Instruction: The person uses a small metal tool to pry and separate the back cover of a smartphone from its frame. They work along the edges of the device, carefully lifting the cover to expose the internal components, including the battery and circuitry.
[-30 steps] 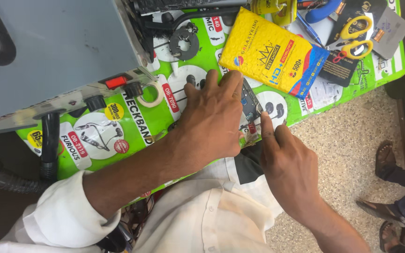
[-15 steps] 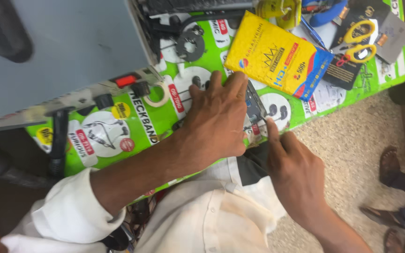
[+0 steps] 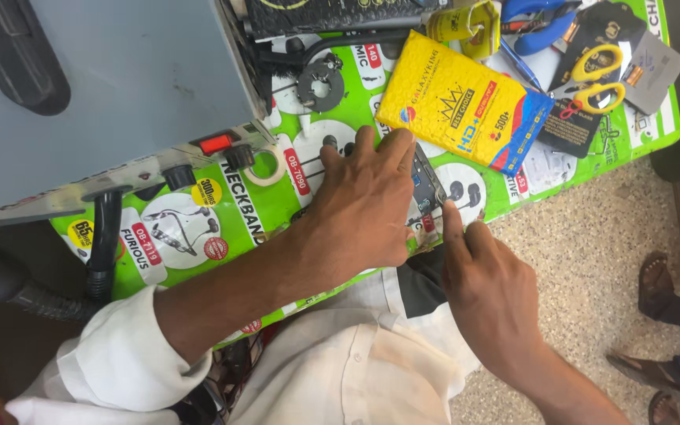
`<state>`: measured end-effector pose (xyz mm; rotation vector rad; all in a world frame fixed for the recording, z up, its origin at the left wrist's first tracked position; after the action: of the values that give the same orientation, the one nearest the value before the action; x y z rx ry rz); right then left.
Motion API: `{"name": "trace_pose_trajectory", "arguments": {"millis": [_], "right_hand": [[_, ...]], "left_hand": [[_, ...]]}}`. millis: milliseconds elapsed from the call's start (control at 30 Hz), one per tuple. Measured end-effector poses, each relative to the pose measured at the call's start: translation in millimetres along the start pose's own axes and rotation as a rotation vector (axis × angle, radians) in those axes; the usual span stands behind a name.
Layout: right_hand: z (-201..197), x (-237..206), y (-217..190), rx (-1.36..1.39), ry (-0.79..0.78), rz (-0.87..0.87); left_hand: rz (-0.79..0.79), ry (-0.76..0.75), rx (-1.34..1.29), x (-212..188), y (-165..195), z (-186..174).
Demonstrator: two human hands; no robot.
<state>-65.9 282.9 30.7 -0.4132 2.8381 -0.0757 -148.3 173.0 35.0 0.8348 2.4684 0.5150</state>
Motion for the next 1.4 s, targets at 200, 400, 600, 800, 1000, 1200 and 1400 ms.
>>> {"name": "trace_pose_trajectory", "arguments": {"millis": [200,400,600,800,1000,1200,1400], "right_hand": [[1,2,1,-0.01,-0.005,-0.002],[4,4,-1,-0.003,0.007,-0.003],[7,0,2,0.01,-0.018,0.021],[6,2,-1,-0.048,0.019,-0.002],[8,-2,-1,-0.02,0.002,0.019],[10,-1,-4,-0.006,0.032,0.021],[10,0,-4,-0.037,0.038,0.044]], "left_hand": [[0.016,0.084,-0.038,-2,-1,-3],[-0.007,0.0,-0.017,3,-2,4],[-0.039,0.029,-0.034,2,-3,4],[-0.036,0.001,-0.081,4,-4,9],[-0.001,0.012,-0.045,4,-3,9],[-0.009,0.118,-0.064,3,-2,2],[-0.006,-0.006,-0.027,4,-3,10]]}}
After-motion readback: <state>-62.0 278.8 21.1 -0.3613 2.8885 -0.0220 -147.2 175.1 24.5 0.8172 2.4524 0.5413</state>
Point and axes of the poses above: each hand's wrist, its own x-axis towards the middle knuckle, its own z-axis out of the palm, y = z × x, the point moved 8 cm from there along x, towards the middle knuckle, and after that the axes turned 11 degrees about -y, right-handed, at the moved point
